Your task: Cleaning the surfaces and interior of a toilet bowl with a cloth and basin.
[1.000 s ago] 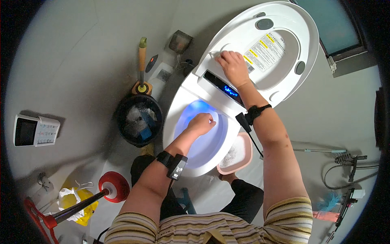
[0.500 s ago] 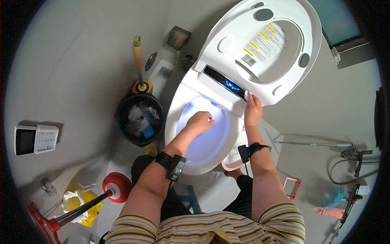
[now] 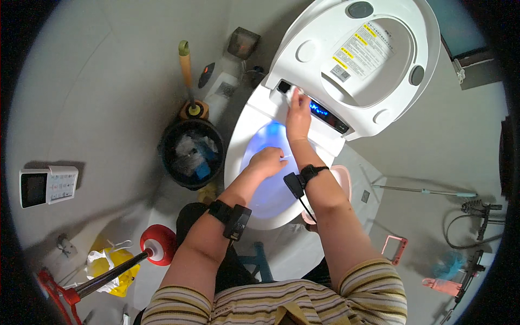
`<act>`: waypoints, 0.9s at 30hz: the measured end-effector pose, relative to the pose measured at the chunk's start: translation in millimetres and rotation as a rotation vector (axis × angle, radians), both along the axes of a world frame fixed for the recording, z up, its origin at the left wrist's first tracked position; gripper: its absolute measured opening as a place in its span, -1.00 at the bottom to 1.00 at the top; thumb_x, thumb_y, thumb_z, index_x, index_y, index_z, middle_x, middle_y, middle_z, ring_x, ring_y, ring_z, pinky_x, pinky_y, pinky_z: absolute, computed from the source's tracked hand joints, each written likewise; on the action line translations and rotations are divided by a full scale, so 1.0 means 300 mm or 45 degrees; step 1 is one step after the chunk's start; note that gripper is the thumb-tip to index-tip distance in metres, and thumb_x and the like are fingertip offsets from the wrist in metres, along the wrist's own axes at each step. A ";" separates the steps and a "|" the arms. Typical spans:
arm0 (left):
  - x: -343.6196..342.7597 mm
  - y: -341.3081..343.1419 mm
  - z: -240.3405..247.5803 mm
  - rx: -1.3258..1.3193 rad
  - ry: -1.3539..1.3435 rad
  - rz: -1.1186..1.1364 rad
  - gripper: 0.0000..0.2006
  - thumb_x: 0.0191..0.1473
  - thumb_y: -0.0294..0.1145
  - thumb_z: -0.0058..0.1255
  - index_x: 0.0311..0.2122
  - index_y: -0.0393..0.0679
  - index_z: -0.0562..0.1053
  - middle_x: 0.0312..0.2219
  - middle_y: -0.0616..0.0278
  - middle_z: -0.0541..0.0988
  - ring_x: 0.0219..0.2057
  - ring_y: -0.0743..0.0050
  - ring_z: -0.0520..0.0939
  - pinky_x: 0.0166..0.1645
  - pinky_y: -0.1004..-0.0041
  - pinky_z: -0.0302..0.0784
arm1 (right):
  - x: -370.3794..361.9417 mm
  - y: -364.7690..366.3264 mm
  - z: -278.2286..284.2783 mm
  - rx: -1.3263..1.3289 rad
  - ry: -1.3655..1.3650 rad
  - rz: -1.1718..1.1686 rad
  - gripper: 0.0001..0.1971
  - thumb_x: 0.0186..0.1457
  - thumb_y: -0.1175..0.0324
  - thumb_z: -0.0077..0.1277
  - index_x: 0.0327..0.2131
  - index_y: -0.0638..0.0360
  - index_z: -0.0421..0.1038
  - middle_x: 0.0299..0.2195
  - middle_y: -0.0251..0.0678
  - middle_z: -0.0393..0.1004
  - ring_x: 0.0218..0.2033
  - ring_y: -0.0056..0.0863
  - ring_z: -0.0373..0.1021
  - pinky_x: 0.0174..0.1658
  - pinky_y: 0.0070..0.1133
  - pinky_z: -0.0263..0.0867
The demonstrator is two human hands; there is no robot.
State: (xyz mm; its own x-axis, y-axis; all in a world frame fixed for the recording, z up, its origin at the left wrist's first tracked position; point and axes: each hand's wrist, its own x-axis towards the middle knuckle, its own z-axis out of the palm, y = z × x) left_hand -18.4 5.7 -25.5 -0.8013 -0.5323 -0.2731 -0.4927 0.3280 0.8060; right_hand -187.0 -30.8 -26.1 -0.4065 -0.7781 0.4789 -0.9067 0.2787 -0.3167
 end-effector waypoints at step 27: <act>0.103 -0.095 0.089 -0.085 -0.400 0.134 -0.61 0.09 -0.09 0.10 -0.04 -0.10 0.52 -0.12 0.03 0.60 -0.07 0.03 0.60 0.01 0.15 0.51 | 0.180 -0.133 -0.104 0.473 0.366 0.546 -0.40 0.07 0.39 -0.08 0.24 -0.17 0.24 0.19 -0.36 0.32 -0.05 -0.35 0.29 0.09 -0.51 0.28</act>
State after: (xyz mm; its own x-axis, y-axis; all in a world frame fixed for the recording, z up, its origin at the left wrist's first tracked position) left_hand 12.3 -22.8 1.3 -0.6231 -0.6329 -0.4595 -0.7475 0.3089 0.5881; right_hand -132.9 -70.8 -57.3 0.0825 -0.9785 0.1892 -0.9965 -0.0833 0.0041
